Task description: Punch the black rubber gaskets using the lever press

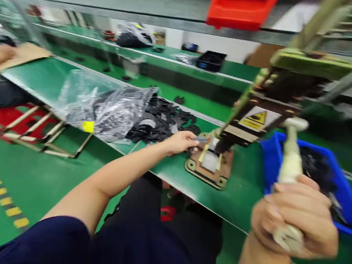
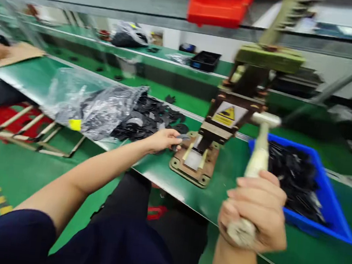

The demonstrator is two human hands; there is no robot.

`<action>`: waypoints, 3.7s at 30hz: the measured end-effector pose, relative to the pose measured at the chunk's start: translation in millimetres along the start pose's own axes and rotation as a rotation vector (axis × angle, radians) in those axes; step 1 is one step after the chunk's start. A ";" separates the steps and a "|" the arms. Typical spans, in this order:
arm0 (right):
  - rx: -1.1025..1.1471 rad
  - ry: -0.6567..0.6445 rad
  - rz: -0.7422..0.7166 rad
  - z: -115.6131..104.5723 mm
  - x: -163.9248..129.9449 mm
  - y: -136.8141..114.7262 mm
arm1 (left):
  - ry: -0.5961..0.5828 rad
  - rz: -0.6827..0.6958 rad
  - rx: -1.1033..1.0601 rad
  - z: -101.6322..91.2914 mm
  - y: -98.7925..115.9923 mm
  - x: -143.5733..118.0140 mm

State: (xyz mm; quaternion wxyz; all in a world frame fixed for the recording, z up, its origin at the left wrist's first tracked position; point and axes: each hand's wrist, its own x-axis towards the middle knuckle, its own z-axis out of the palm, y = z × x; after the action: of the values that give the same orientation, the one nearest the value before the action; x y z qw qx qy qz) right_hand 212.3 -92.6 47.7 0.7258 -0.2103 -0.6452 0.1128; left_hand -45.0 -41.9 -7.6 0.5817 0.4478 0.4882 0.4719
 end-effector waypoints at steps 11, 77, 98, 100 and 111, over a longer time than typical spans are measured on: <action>-0.113 -0.069 -0.220 -22.3 2.6 -11.9 | -0.008 -0.093 0.190 31.1 -2.7 25.4; -0.123 0.013 -0.274 -18.8 3.7 -2.6 | -0.412 0.465 1.604 -54.5 19.4 27.9; -0.131 0.047 -0.294 -16.1 4.5 0.0 | -0.093 0.278 0.864 -18.2 3.6 11.1; -0.135 0.053 -0.289 -16.3 4.7 0.1 | -0.075 0.221 0.691 -7.3 -5.9 16.0; -0.129 0.057 -0.318 -15.0 5.3 2.0 | -0.105 0.124 0.452 9.7 -8.3 33.5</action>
State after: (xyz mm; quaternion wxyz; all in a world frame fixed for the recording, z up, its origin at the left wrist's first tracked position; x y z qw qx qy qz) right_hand 228.0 -90.9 50.3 0.7375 -0.1548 -0.6554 -0.0511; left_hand -31.8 -10.7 -19.4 0.4609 0.6198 0.5221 0.3617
